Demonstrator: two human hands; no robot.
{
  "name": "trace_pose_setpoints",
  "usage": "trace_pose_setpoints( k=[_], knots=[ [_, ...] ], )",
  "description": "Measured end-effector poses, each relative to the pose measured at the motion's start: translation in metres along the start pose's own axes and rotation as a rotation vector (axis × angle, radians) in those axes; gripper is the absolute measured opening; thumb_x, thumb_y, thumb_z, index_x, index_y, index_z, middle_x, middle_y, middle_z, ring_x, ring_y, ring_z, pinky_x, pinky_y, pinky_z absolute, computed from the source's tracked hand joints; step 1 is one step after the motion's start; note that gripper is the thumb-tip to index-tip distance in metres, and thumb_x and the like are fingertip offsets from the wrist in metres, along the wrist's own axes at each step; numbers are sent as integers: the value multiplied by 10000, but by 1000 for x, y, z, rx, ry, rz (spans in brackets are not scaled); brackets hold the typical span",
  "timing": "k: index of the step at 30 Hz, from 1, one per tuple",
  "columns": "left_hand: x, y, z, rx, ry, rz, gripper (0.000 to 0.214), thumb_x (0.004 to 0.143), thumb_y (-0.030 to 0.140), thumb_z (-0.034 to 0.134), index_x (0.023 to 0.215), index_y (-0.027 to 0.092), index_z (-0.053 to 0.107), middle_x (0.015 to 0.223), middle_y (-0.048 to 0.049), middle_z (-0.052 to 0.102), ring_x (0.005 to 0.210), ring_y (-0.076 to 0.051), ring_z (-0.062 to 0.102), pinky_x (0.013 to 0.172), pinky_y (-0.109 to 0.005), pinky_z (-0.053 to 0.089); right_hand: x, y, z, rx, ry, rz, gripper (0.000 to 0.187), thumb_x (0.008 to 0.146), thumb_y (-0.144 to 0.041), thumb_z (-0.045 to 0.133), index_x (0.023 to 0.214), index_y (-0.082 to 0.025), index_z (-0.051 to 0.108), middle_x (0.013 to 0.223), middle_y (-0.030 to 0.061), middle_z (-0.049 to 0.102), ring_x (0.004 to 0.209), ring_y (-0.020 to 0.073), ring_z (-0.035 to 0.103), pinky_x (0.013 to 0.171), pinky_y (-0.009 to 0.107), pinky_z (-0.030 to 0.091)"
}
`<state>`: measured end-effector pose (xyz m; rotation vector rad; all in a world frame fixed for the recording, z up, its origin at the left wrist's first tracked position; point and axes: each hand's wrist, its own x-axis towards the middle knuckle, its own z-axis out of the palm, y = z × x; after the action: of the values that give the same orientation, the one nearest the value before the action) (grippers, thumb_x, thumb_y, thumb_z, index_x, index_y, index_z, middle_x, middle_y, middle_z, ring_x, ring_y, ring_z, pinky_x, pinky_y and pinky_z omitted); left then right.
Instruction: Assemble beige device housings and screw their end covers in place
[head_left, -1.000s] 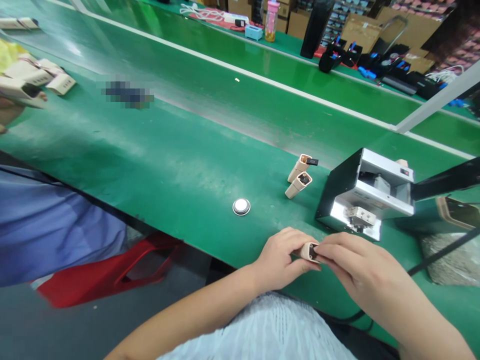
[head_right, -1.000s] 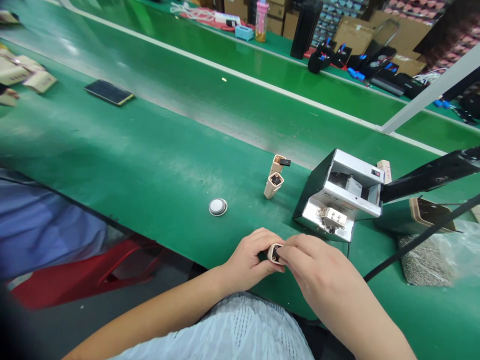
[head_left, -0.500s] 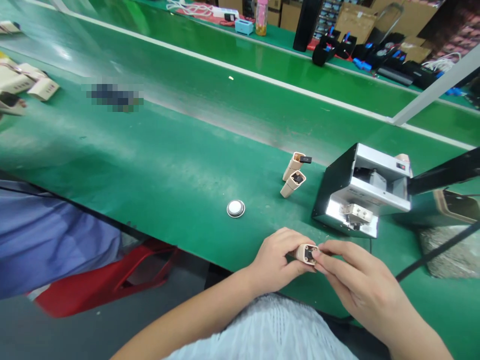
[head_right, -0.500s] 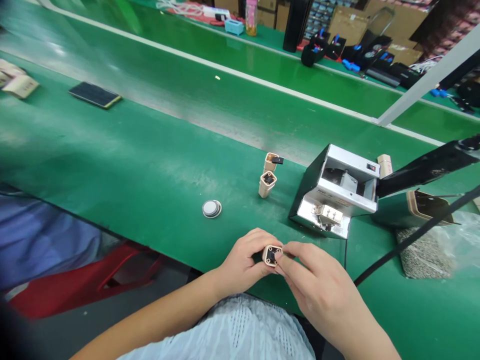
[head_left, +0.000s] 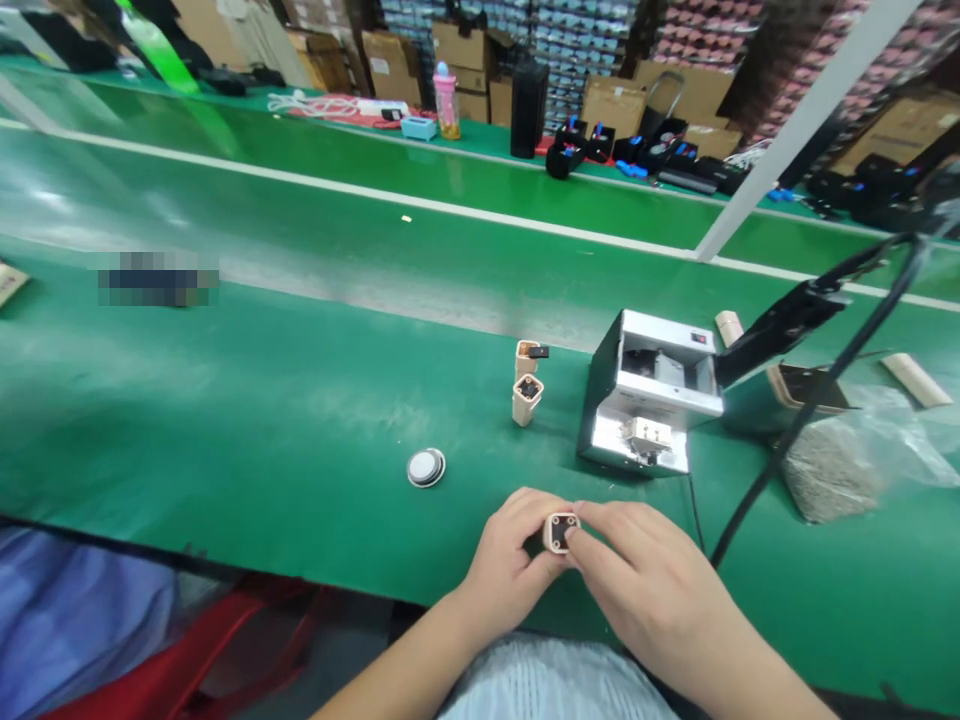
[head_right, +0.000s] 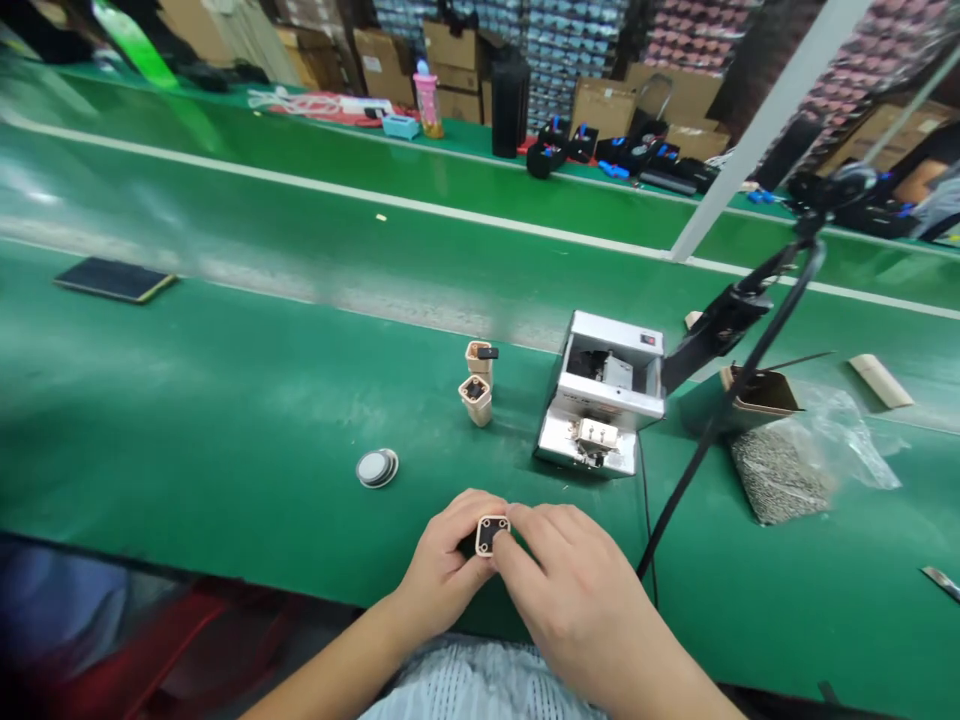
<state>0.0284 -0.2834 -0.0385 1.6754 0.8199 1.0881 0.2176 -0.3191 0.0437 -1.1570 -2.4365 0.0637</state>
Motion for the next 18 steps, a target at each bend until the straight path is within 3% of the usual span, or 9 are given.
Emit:
trace_pose_setpoints(
  k=[3,6,9,10,11,12,15,18],
  knots=[
    [-1,-1,-3,19,-6,7,436,1032,627,660,1141,218,766,1050,-80,805,961,-243,727,880,-378,576,3,-9,-5,6,34,26,265,1037,-60,500,1197,-120,703,1170,136,751,957,241,709,797,399,627],
    [-4,-3,-8,40,-31,-10,363,1019,554,720,1189,236,766,1096,-75,808,1001,-247,736,911,-384,586,-9,-4,-25,31,205,38,217,1059,-170,566,1221,-161,710,1136,85,767,924,211,727,788,355,635],
    [-7,-4,-11,69,-51,-47,291,988,398,794,1245,266,760,1147,-59,808,1048,-248,739,947,-385,583,-32,34,-48,-21,617,228,300,1010,-103,608,1270,-211,710,1055,65,748,917,223,721,800,370,610],
    [-6,-3,-11,72,-54,-60,281,982,346,798,1250,273,759,1159,-54,806,1059,-246,738,957,-385,580,-37,54,-52,-71,853,306,356,1027,-108,583,1348,-228,677,1134,81,717,979,240,692,838,393,591],
    [-5,-2,-11,71,-60,-72,273,977,303,794,1246,276,760,1164,-49,804,1066,-244,736,963,-386,578,-40,77,-54,-88,1003,390,421,1054,-141,567,1461,-242,604,1228,99,690,1040,250,679,870,409,580],
    [-3,-1,-9,68,-69,-80,267,970,274,788,1236,274,762,1163,-47,802,1068,-244,734,965,-387,575,-40,100,-52,-48,1001,469,444,1058,-197,611,1499,-238,576,1228,109,702,1012,256,705,856,419,591],
    [5,4,1,62,-103,-97,244,949,239,780,1192,256,770,1135,-50,801,1053,-249,729,951,-391,571,-26,164,-34,138,817,613,600,1057,-401,684,1583,-204,472,1241,118,717,1037,260,734,892,455,641],
    [10,5,10,49,-89,-104,209,938,252,782,1146,239,772,1118,-59,799,1042,-257,725,951,-401,562,-4,199,-13,248,751,660,533,1037,-478,714,1460,-180,584,1199,92,706,1026,233,715,935,460,638]
  ],
)
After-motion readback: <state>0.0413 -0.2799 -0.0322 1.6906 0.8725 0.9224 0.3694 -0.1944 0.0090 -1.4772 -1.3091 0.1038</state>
